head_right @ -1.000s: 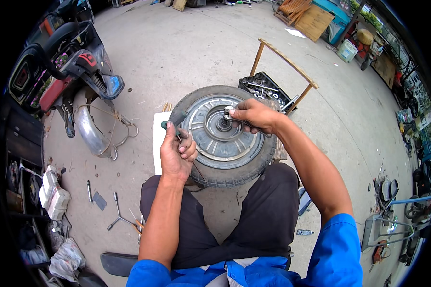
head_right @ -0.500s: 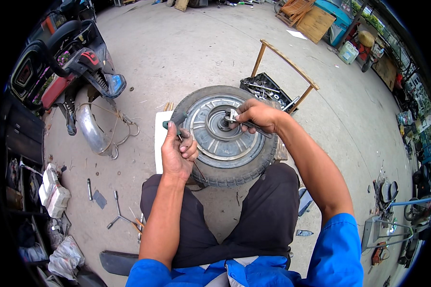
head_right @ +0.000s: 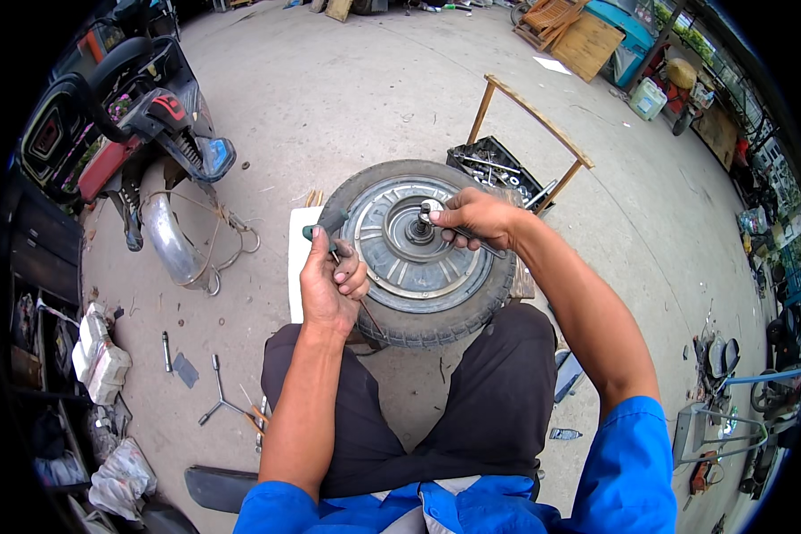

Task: The person sits on the floor and uses a screwdriver to pry and adjust the tire bead on a wheel rim. They also use a hammer to tap the rim and a wrench to tighten the central nut.

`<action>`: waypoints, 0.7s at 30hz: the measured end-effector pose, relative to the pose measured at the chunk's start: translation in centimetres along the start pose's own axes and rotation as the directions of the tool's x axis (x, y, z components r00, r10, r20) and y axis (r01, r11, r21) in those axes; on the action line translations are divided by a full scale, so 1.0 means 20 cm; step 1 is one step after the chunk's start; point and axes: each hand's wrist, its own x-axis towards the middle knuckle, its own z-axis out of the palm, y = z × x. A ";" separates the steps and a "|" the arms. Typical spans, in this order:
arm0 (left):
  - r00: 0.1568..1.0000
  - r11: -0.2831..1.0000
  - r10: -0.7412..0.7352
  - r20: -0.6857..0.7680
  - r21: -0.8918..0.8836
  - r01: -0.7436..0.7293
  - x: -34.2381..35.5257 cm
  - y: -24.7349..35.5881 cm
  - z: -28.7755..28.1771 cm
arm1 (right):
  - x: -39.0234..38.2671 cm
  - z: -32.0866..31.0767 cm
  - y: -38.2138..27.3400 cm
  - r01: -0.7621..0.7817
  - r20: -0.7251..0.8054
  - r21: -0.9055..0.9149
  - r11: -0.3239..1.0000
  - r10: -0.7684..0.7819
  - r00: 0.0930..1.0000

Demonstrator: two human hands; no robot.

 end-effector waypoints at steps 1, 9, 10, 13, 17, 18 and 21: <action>1.000 1.000 0.000 -0.002 -0.001 0.000 0.00 0.00 0.00 | -0.01 0.01 -0.01 -0.007 -0.011 -0.013 1.000 0.007 1.000; 1.000 1.000 0.017 -0.007 0.007 -0.017 0.00 0.01 0.01 | -0.01 0.02 -0.01 0.032 0.017 0.077 0.997 -0.033 0.999; 1.000 1.000 0.015 -0.009 0.008 -0.015 -0.01 0.01 0.01 | -0.01 0.01 -0.01 0.007 0.007 0.046 0.999 -0.008 1.000; 1.000 1.000 0.011 -0.013 0.005 -0.011 -0.01 0.01 0.01 | -0.02 0.02 -0.02 0.007 -0.009 -0.005 1.000 -0.007 1.000; 1.000 1.000 0.012 -0.015 -0.010 -0.012 -0.01 0.01 0.00 | -0.04 0.02 -0.07 0.031 0.055 0.073 0.997 -0.035 0.998; 1.000 1.000 0.011 -0.016 -0.013 -0.011 0.00 0.01 0.00 | -0.03 0.00 -0.06 0.027 0.061 0.096 0.995 -0.033 0.998; 1.000 1.000 0.006 -0.003 -0.022 -0.006 0.00 0.01 0.00 | 0.00 -0.03 -0.01 0.022 0.058 0.017 1.000 -0.023 0.998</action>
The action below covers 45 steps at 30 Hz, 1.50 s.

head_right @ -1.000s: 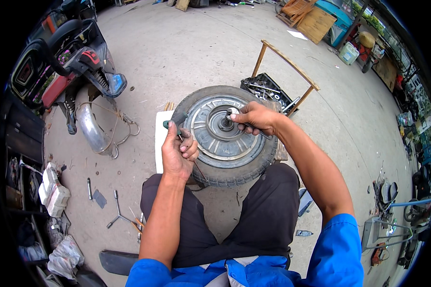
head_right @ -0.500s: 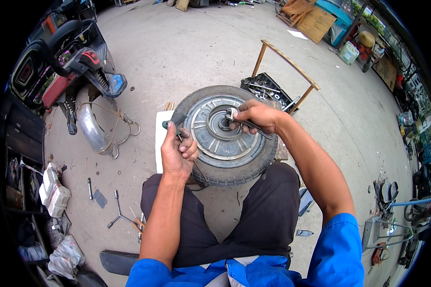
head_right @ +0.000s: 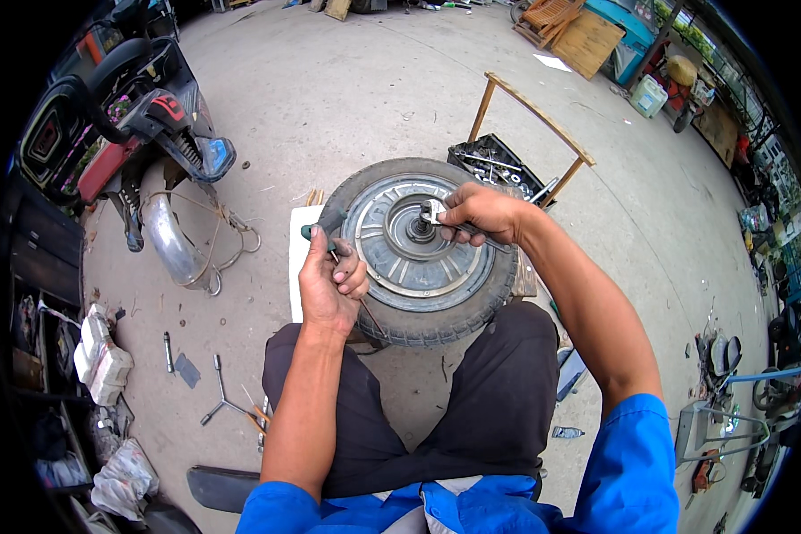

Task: The person sits on the floor and uses a screwdriver to pry and adjust the tire bead on a wheel rim. They also use a hammer to tap the rim and a wrench to tighten the central nut.

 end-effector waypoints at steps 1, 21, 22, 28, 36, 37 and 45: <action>1.000 1.000 -0.001 0.000 -0.002 0.001 0.00 0.00 0.00 | 0.00 0.00 0.00 -0.021 -0.012 -0.010 1.000 0.021 1.000; 1.000 1.000 0.007 0.009 -0.016 -0.007 0.00 0.00 0.00 | -0.01 0.02 0.01 -0.034 -0.041 0.039 0.999 0.036 0.999; 1.000 1.000 0.007 0.009 -0.014 -0.007 0.00 0.00 0.00 | -0.01 0.02 0.00 -0.035 -0.038 0.056 0.998 0.038 0.999; 1.000 1.000 0.005 0.003 -0.010 -0.005 0.00 0.00 0.00 | -0.04 0.04 0.00 0.028 -0.002 0.218 0.976 -0.028 1.000; 1.000 1.000 -0.001 0.003 -0.022 0.001 0.01 -0.02 0.01 | -0.02 0.03 0.03 0.004 -0.045 0.177 0.984 0.004 0.999; 1.000 1.000 -0.001 0.007 -0.026 0.001 0.01 -0.02 0.01 | -0.02 0.03 0.03 0.006 -0.053 0.178 0.984 0.003 0.999; 1.000 0.999 -0.011 -0.004 -0.032 0.011 0.02 -0.05 0.07 | -0.04 0.07 0.02 0.023 -0.136 0.198 0.980 0.004 0.991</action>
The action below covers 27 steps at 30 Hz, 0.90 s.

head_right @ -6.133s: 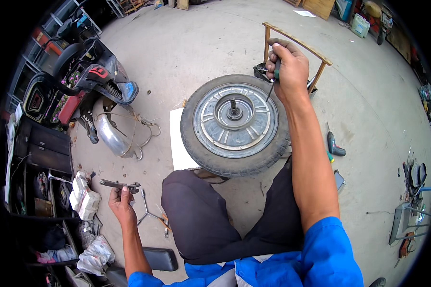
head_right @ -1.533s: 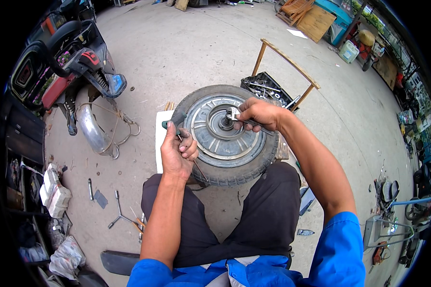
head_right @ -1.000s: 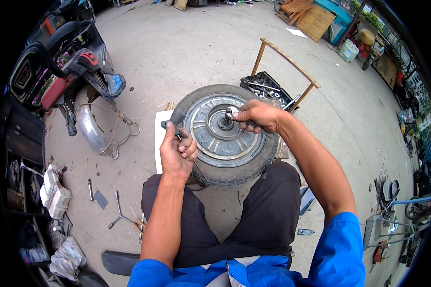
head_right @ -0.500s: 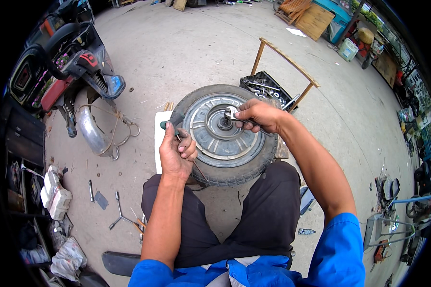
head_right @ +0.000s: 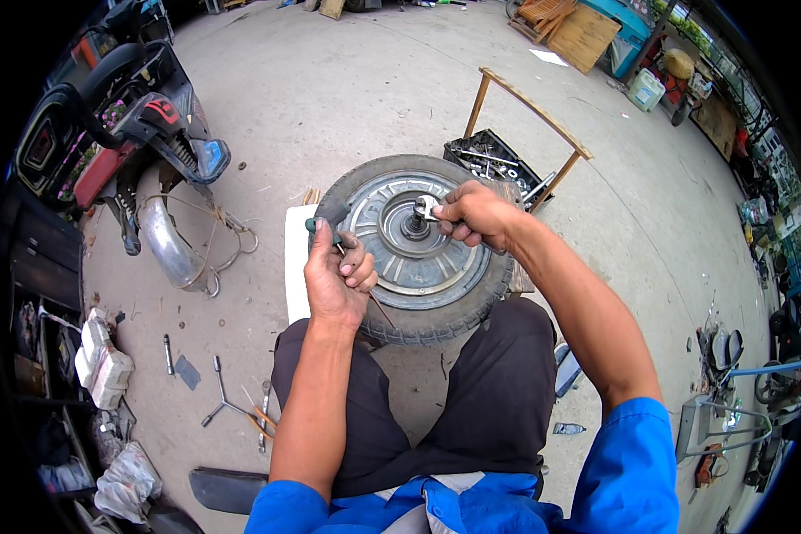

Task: The person sits on the floor and uses a screwdriver to pry and adjust the tire bead on a wheel rim. They also use a hammer to tap the rim and a wrench to tighten the central nut.

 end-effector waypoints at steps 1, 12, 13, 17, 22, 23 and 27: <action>1.000 1.000 -0.001 -0.002 -0.004 0.001 0.00 0.00 0.00 | 0.00 0.00 0.00 -0.002 -0.010 0.005 1.000 0.002 1.000; 1.000 1.000 0.000 -0.014 -0.016 0.000 0.00 -0.01 0.00 | -0.05 0.17 0.05 0.001 -0.196 0.309 0.951 0.062 0.979; 1.000 1.000 0.000 -0.013 -0.014 0.000 0.00 -0.01 0.00 | -0.05 0.18 0.06 0.010 -0.218 0.363 0.932 0.074 0.973; 1.000 1.000 0.004 -0.014 -0.011 -0.004 0.00 -0.01 0.00 | -0.06 0.28 0.08 0.085 -0.310 0.444 0.892 0.063 0.949; 1.000 1.000 0.002 -0.013 -0.006 -0.002 0.00 -0.01 0.00 | -0.07 0.32 0.07 0.103 -0.334 0.431 0.896 0.053 0.941; 1.000 1.000 0.002 -0.016 -0.005 -0.002 0.00 -0.01 0.00 | -0.07 0.33 0.07 0.100 -0.338 0.392 0.914 0.042 0.940; 1.000 1.000 0.006 -0.013 0.005 -0.006 0.00 -0.02 0.00 | -0.07 0.24 0.06 0.055 -0.262 0.255 0.965 0.014 0.965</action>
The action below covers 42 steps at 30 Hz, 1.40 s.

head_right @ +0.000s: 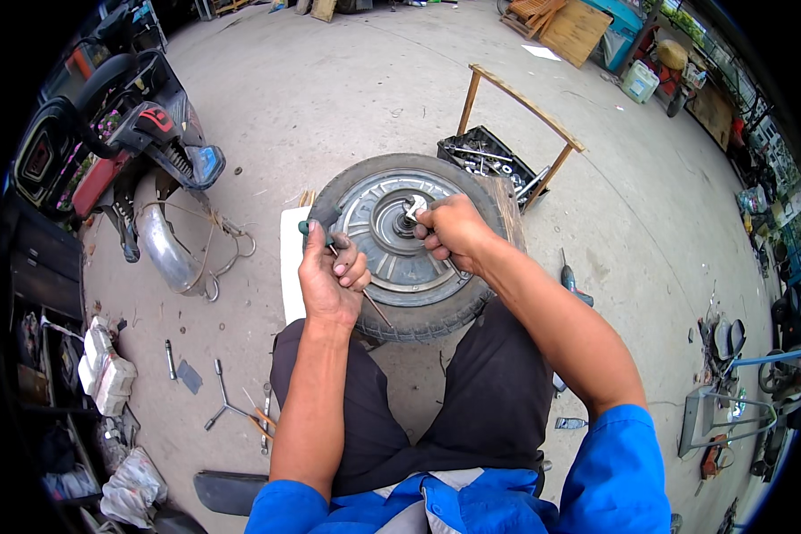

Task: The person sits on the floor and uses a screwdriver to pry and adjust the tire bead on a wheel rim. They also use a hammer to tap the rim and a wrench to tighten the central nut.

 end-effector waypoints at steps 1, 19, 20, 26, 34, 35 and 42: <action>1.000 1.000 0.001 0.000 0.003 -0.001 0.00 0.00 0.00 | 0.00 0.00 0.00 -0.008 -0.001 -0.010 1.000 0.008 1.000; 1.000 1.000 -0.006 -0.010 0.000 0.006 0.00 0.00 0.00 | 0.12 -0.19 -0.11 0.096 0.329 -0.336 0.937 0.021 0.944; 1.000 1.000 -0.004 -0.012 0.001 0.004 0.00 0.00 0.00 | 0.10 -0.17 -0.09 0.060 0.320 -0.273 0.960 0.032 0.947; 1.000 1.000 -0.010 -0.008 0.012 0.010 0.00 0.00 0.00 | 0.07 -0.13 -0.05 0.006 0.221 -0.148 0.989 0.027 0.975; 1.000 1.000 0.003 -0.001 0.016 -0.003 0.00 -0.01 0.00 | -0.01 0.07 0.06 -0.028 -0.009 0.301 0.953 0.032 0.999; 1.000 1.000 0.002 0.000 0.014 -0.002 0.00 -0.01 0.00 | 0.00 0.09 0.09 -0.004 -0.046 0.350 0.937 0.021 0.999; 1.000 1.000 -0.006 0.001 0.005 0.006 0.00 0.00 0.00 | -0.02 0.09 0.05 0.030 -0.052 0.161 0.987 -0.022 0.998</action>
